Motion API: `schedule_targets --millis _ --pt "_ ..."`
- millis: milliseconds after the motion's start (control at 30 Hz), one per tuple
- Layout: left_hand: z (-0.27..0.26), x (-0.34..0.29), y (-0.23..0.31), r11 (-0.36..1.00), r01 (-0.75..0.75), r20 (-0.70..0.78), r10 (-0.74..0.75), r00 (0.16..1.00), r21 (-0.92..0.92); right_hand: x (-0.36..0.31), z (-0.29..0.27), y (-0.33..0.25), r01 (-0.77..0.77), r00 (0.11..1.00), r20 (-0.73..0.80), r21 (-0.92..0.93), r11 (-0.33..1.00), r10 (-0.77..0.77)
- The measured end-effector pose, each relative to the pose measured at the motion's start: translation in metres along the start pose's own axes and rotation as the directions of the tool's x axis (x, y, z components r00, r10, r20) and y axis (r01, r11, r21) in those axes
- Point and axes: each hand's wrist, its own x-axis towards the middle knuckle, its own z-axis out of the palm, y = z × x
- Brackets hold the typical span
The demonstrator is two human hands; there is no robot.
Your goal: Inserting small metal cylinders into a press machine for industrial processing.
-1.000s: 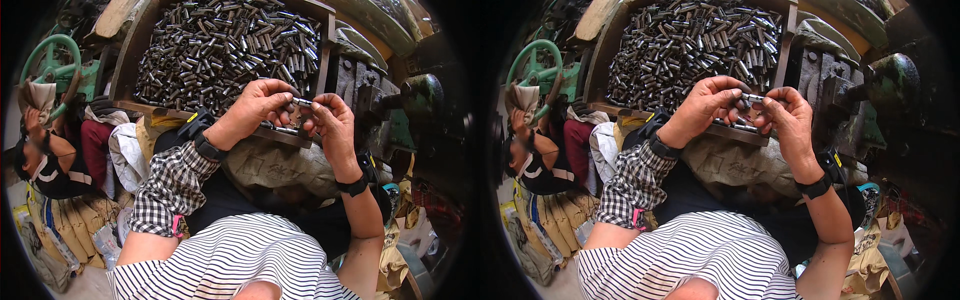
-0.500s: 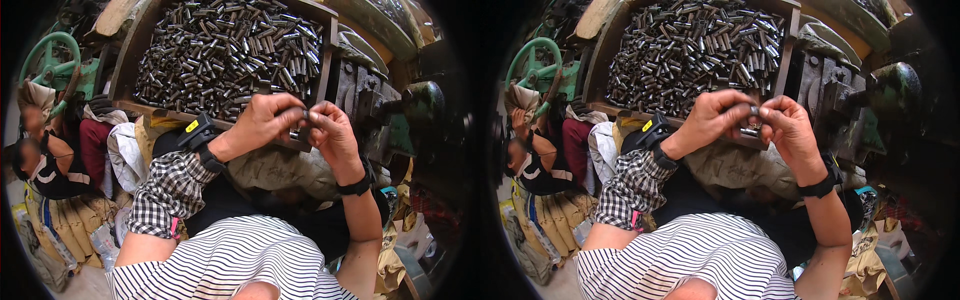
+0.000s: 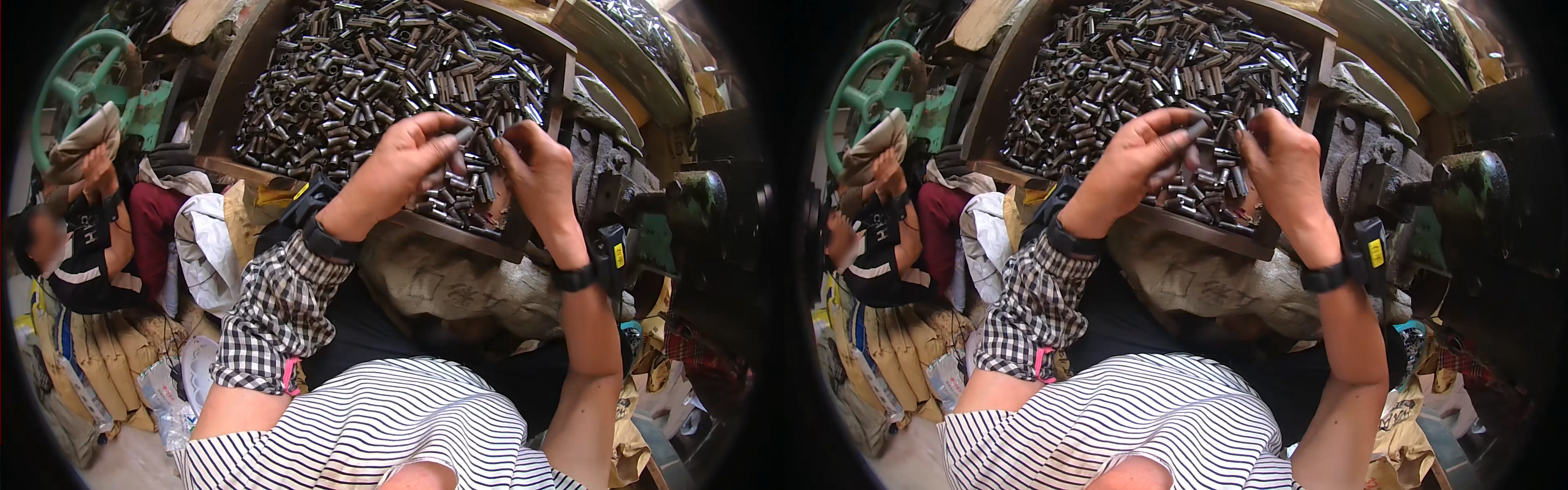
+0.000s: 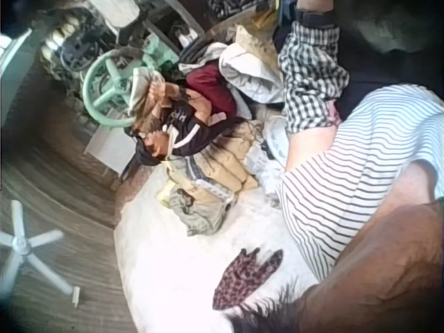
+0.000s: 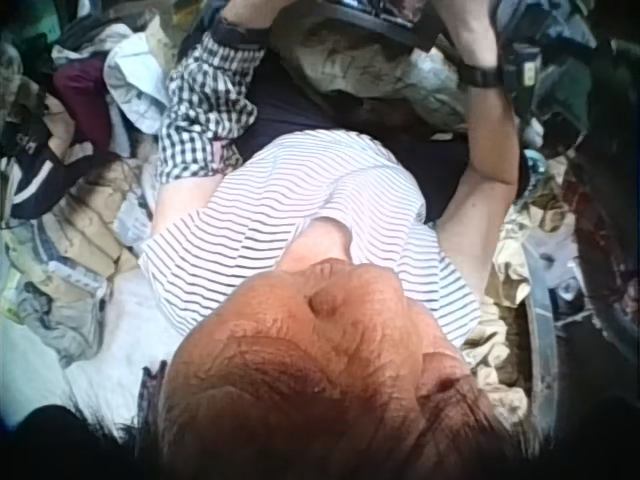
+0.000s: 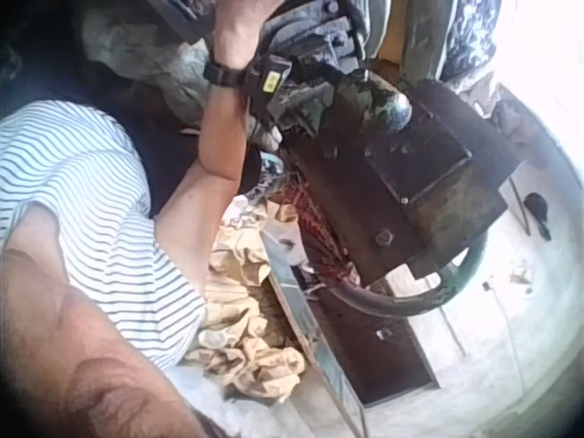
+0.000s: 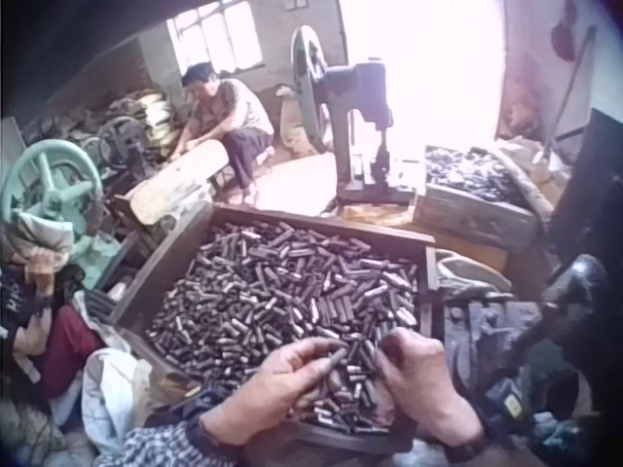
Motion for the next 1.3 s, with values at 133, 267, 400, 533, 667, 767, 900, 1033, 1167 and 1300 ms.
schedule_targets --millis 133,267,400,533,667,767,900,1033,1167,1300 --pt "-0.020 0.003 0.001 0.975 0.045 0.017 -0.042 0.999 -0.215 0.015 0.020 -0.004 0.159 0.985 0.160 -0.638 0.753 -0.072" --pt "-0.013 0.001 0.005 0.966 0.082 -0.037 -0.094 0.995 -0.247 0.017 0.022 0.000 0.155 0.984 0.163 -0.612 0.775 -0.068" --pt "-0.007 0.002 0.002 0.996 0.083 -0.095 -0.082 0.992 0.012 0.007 0.014 0.001 0.135 0.991 0.047 -0.448 0.884 -0.128" --pt "-0.009 0.007 -0.025 0.302 -0.343 0.233 0.346 0.909 0.890 -0.020 -0.008 -0.015 -0.082 0.997 0.010 -0.039 0.996 0.083" --pt "-0.005 0.010 -0.037 0.093 -0.295 0.263 0.259 0.930 0.951 -0.046 -0.014 -0.014 -0.233 0.971 0.096 0.180 0.956 0.219" --pt "-0.002 0.013 -0.034 0.046 -0.309 0.297 0.179 0.938 0.950 -0.056 -0.020 -0.010 -0.320 0.945 0.166 0.298 0.899 0.282" --pt "0.002 0.012 -0.033 0.042 -0.310 0.297 0.195 0.935 0.950 -0.059 -0.018 -0.004 -0.301 0.954 0.126 0.375 0.877 0.273" --pt "0.014 0.015 -0.029 0.190 -0.324 0.266 0.279 0.923 0.927 -0.059 -0.026 -0.010 -0.225 0.968 0.155 0.212 0.951 0.195" --pt "0.028 0.013 -0.022 0.599 -0.264 0.182 0.195 0.964 0.756 -0.059 -0.034 -0.013 -0.319 0.942 0.207 0.324 0.891 0.263" --pt "0.028 0.013 -0.022 0.919 0.043 0.084 -0.082 0.993 0.392 -0.059 -0.033 -0.011 -0.461 0.886 0.240 0.544 0.701 0.396"
